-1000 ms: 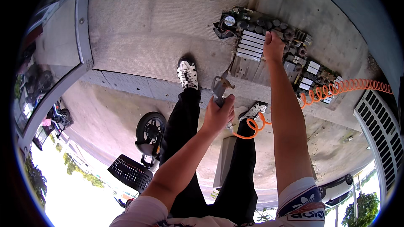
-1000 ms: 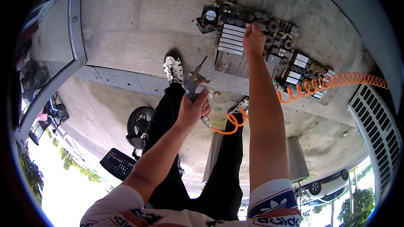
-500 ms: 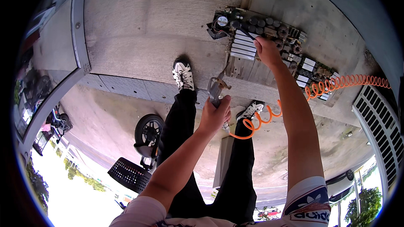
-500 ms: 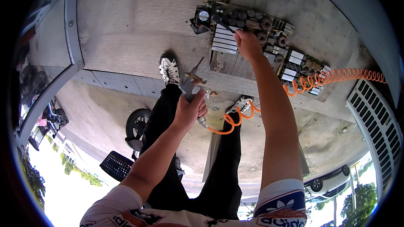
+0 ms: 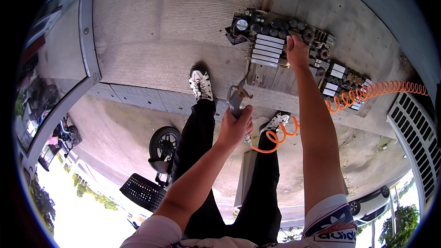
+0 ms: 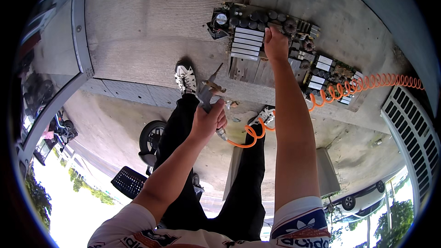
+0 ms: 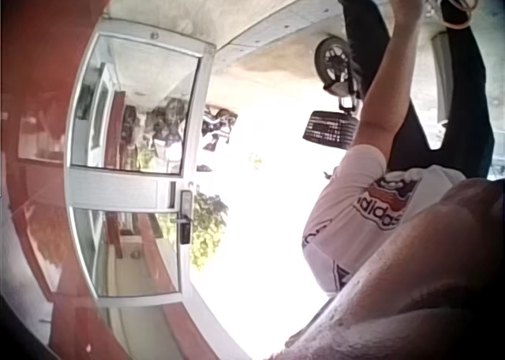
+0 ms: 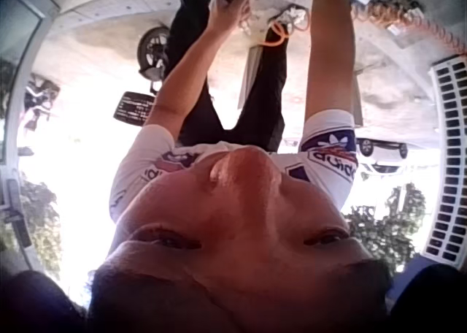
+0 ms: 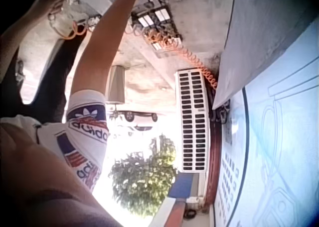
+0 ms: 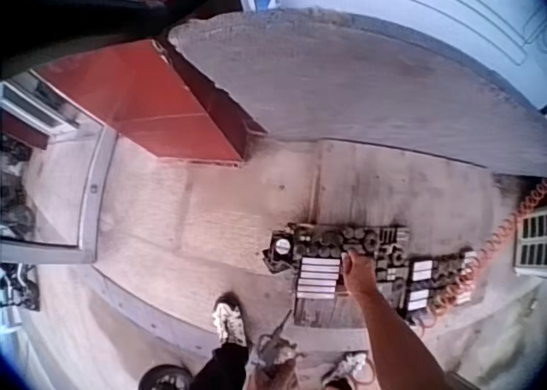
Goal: The person cleans several electronic circuit boards with a handheld air compressor gun while standing outdoors.
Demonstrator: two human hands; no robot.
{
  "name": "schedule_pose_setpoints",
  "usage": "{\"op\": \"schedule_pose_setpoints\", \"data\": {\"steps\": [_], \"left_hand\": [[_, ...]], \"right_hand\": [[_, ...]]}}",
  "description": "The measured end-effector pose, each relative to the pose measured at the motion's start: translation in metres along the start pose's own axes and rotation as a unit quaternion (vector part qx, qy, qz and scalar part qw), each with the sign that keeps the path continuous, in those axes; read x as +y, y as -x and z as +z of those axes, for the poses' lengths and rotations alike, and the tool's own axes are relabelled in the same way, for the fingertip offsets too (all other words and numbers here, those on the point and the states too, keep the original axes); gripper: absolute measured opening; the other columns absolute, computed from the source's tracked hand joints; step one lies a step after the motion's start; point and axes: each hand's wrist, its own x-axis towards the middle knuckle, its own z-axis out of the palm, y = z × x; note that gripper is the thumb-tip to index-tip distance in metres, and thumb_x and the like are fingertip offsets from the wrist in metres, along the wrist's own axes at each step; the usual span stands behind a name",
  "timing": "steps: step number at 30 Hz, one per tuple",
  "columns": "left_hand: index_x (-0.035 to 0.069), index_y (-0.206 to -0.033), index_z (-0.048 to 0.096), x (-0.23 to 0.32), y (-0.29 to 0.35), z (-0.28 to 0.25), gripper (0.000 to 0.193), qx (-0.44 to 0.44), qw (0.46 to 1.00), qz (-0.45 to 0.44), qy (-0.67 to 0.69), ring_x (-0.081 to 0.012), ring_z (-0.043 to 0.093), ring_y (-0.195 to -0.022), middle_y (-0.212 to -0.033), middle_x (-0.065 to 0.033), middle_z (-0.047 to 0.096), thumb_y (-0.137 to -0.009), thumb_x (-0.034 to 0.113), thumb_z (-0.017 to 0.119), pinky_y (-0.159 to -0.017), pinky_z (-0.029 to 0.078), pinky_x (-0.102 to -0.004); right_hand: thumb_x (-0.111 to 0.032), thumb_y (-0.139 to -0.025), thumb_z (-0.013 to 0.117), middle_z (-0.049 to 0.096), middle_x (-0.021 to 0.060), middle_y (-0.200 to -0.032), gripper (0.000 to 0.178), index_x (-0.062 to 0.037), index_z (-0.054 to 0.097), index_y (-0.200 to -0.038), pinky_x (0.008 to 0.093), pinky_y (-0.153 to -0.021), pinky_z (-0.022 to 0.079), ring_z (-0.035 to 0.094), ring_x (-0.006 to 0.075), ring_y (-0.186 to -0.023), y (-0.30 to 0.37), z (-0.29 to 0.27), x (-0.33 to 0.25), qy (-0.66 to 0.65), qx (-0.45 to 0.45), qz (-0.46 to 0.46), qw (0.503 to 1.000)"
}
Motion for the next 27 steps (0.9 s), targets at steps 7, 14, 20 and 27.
{"op": "schedule_pose_setpoints", "data": {"steps": [7, 14, 20, 27], "left_hand": [[0.009, -0.073, 0.041, 0.002, 0.001, 0.001, 0.028, -0.005, 1.0, 0.008, 0.017, -0.0067, 0.034, -0.043, -0.052, 0.0039, 0.035, -0.096, 0.016, 0.055, -0.044, 0.033, -0.0274], [0.014, -0.129, 0.041, 0.002, 0.001, 0.002, 0.034, -0.028, 1.0, -0.004, -0.002, -0.0076, 0.035, -0.046, -0.055, 0.0049, 0.032, -0.097, 0.017, 0.052, -0.048, 0.036, -0.0289], [0.013, -0.129, 0.041, 0.002, -0.001, 0.0, 0.034, -0.005, 1.0, -0.024, -0.004, -0.0078, 0.036, -0.046, -0.055, 0.005, 0.032, -0.097, 0.017, 0.052, -0.048, 0.036, -0.0288], [0.014, -0.13, 0.041, -0.003, -0.004, 0.003, 0.035, -0.017, 0.999, -0.022, -0.016, -0.0075, 0.034, -0.046, -0.055, 0.0048, 0.033, -0.097, 0.017, 0.052, -0.049, 0.035, -0.0284]], "right_hand": [[-0.023, -0.093, 0.056, 0.057, 0.024, -0.071, 0.021, -0.0047, 0.055, -0.084, 0.05, -0.059, 0.044, 0.056, 0.0463, -0.073, -0.008, -0.01, 0.007, 0.028, 0.093, -0.024, 0.995], [-0.027, -0.095, 0.052, 0.06, 0.0233, -0.075, 0.025, -0.0045, 0.058, -0.087, 0.0485, -0.062, 0.046, 0.057, 0.0457, -0.076, 0.022, -0.006, 0.019, -0.018, -0.077, -0.112, 0.991], [-0.027, -0.094, 0.054, 0.06, 0.0234, -0.077, 0.023, -0.0049, 0.06, -0.092, 0.0478, -0.066, 0.047, 0.057, 0.0457, -0.079, -0.005, -0.024, 0.026, 0.016, 0.031, -0.014, 0.999], [-0.027, -0.094, 0.053, 0.061, 0.0227, -0.076, 0.024, -0.005, 0.059, -0.088, 0.0499, -0.064, 0.046, 0.058, 0.0451, -0.076, -0.01, -0.023, 0.031, 0.029, 0.047, -0.029, 0.998]]}}
